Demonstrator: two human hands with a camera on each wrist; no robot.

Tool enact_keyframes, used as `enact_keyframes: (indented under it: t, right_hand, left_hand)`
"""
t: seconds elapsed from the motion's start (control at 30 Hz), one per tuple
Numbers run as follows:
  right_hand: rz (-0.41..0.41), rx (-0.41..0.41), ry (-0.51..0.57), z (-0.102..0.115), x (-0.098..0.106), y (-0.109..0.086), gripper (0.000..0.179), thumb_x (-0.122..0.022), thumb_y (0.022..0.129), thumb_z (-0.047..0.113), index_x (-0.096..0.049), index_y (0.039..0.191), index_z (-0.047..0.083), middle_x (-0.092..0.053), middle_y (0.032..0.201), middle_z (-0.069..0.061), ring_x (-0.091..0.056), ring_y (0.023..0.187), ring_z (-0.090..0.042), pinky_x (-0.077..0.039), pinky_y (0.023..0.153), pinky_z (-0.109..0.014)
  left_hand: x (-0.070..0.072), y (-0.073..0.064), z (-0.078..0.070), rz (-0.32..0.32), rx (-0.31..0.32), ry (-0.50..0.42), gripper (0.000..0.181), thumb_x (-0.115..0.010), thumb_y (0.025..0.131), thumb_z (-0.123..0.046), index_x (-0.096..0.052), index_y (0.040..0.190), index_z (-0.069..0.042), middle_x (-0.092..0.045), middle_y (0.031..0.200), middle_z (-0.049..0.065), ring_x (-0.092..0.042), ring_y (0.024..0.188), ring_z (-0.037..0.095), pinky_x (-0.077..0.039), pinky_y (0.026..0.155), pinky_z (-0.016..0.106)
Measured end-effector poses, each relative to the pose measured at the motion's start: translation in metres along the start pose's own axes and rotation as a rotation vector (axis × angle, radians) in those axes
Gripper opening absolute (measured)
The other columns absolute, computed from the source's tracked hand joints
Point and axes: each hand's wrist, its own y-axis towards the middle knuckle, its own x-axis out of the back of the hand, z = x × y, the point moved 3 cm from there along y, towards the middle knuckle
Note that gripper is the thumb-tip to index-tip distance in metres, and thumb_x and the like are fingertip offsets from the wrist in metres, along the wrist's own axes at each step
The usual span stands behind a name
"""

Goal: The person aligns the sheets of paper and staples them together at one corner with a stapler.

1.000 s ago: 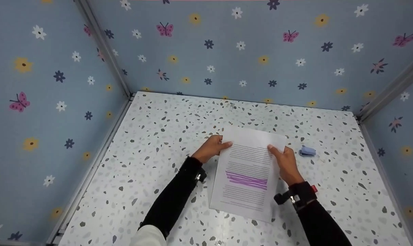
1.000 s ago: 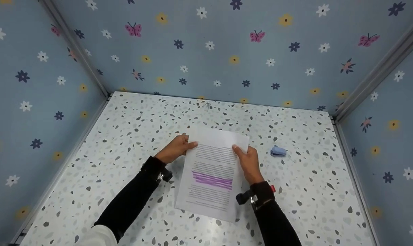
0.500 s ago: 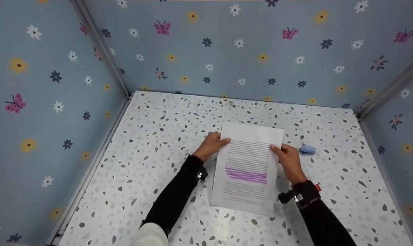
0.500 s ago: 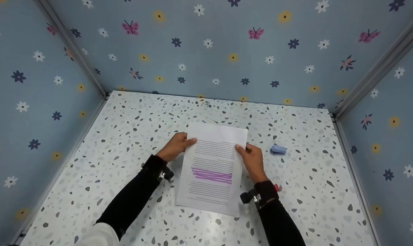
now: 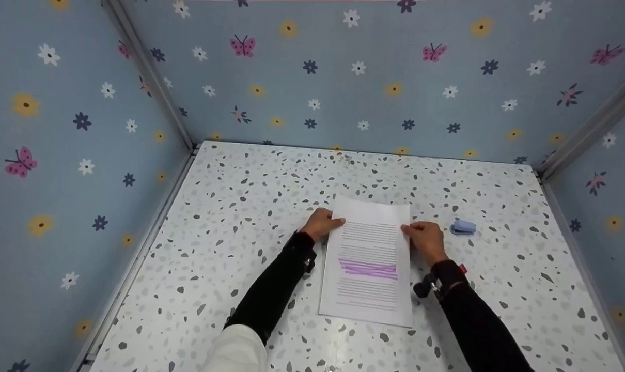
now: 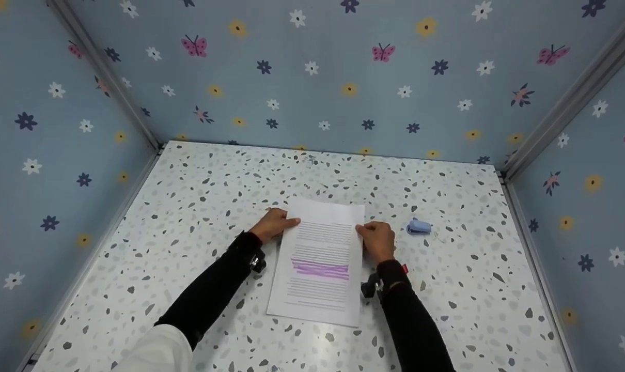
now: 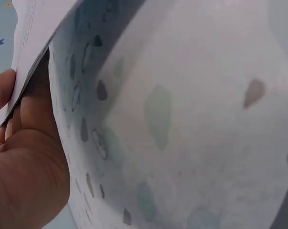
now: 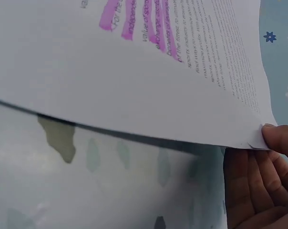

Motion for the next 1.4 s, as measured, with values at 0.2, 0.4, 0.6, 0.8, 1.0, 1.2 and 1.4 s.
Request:
enact_keyframes:
  t: [0.2, 0.4, 0.6, 0.8, 1.0, 1.2, 1.4]
  right_hand:
    - [0.002, 0.054, -0.119, -0.005, -0.007, 0.006, 0.035, -0.069, 0.098, 0.028, -0.073, 0.112, -0.003, -0.072, 0.092, -0.014, -0.062, 0.067, -0.016, -0.050, 0.058, -0.027]
    - [-0.021, 0.079, -0.194, -0.006, -0.007, 0.008, 0.032, -0.070, 0.095, 0.028, -0.074, 0.105, -0.002, -0.071, 0.088, -0.013, -0.060, 0.064, -0.017, -0.047, 0.057, -0.028]
    - [-0.010, 0.089, -0.210, -0.005, -0.004, 0.012, 0.030, -0.070, 0.095, 0.026, -0.074, 0.103, -0.003, -0.069, 0.084, -0.012, -0.059, 0.063, -0.017, -0.046, 0.056, -0.028]
    - [-0.019, 0.166, -0.248, 0.005, 0.020, 0.015, 0.032, -0.063, 0.101, 0.025, -0.071, 0.116, -0.001, -0.070, 0.091, -0.014, -0.066, 0.072, -0.023, -0.052, 0.061, -0.033]
    - [-0.089, 0.400, -0.461, 0.013, 0.086, 0.031, 0.045, -0.056, 0.091, -0.002, -0.058, 0.136, -0.003, -0.058, 0.130, -0.029, -0.053, 0.119, -0.045, -0.044, 0.098, -0.058]
    - [0.150, 0.412, -0.662, -0.014, 0.120, 0.033, 0.053, -0.060, 0.090, -0.003, -0.049, 0.142, -0.010, -0.046, 0.140, -0.038, -0.045, 0.124, -0.055, -0.040, 0.098, -0.066]
    - [0.124, 0.419, -0.748, -0.031, 0.124, 0.027, 0.044, -0.067, 0.094, -0.002, -0.057, 0.136, -0.009, -0.059, 0.131, -0.032, -0.055, 0.121, -0.050, -0.043, 0.100, -0.062]
  left_hand:
    - [0.000, 0.002, 0.013, 0.025, 0.046, 0.049, 0.021, -0.071, 0.095, -0.015, -0.068, 0.080, -0.001, -0.052, 0.060, 0.000, -0.044, 0.050, 0.011, -0.036, 0.047, 0.023]
    - [-0.001, 0.005, 0.013, 0.048, 0.069, 0.110, 0.038, -0.072, 0.096, -0.019, -0.054, 0.064, -0.010, -0.034, 0.050, -0.004, -0.031, 0.044, 0.010, -0.028, 0.044, 0.025]
    - [-0.003, 0.006, 0.009, 0.027, 0.078, 0.102, 0.030, -0.072, 0.095, -0.018, -0.062, 0.070, -0.006, -0.042, 0.054, -0.002, -0.037, 0.046, 0.012, -0.031, 0.045, 0.025]
    - [-0.001, 0.002, 0.011, 0.003, 0.078, 0.087, 0.020, -0.073, 0.095, -0.017, -0.068, 0.085, 0.000, -0.056, 0.066, 0.002, -0.048, 0.054, 0.012, -0.039, 0.051, 0.024]
    - [0.003, 0.001, 0.011, -0.016, 0.052, 0.076, 0.021, -0.073, 0.094, -0.015, -0.068, 0.084, 0.002, -0.054, 0.064, 0.002, -0.046, 0.053, 0.011, -0.038, 0.050, 0.023]
    - [0.003, 0.001, 0.014, 0.000, 0.055, 0.114, 0.023, -0.072, 0.096, -0.019, -0.071, 0.091, 0.003, -0.057, 0.069, 0.002, -0.049, 0.056, 0.013, -0.041, 0.053, 0.025]
    - [-0.002, 0.003, 0.013, 0.005, 0.064, 0.096, 0.025, -0.071, 0.096, -0.018, -0.071, 0.097, 0.007, -0.061, 0.073, 0.004, -0.053, 0.059, 0.013, -0.043, 0.055, 0.024]
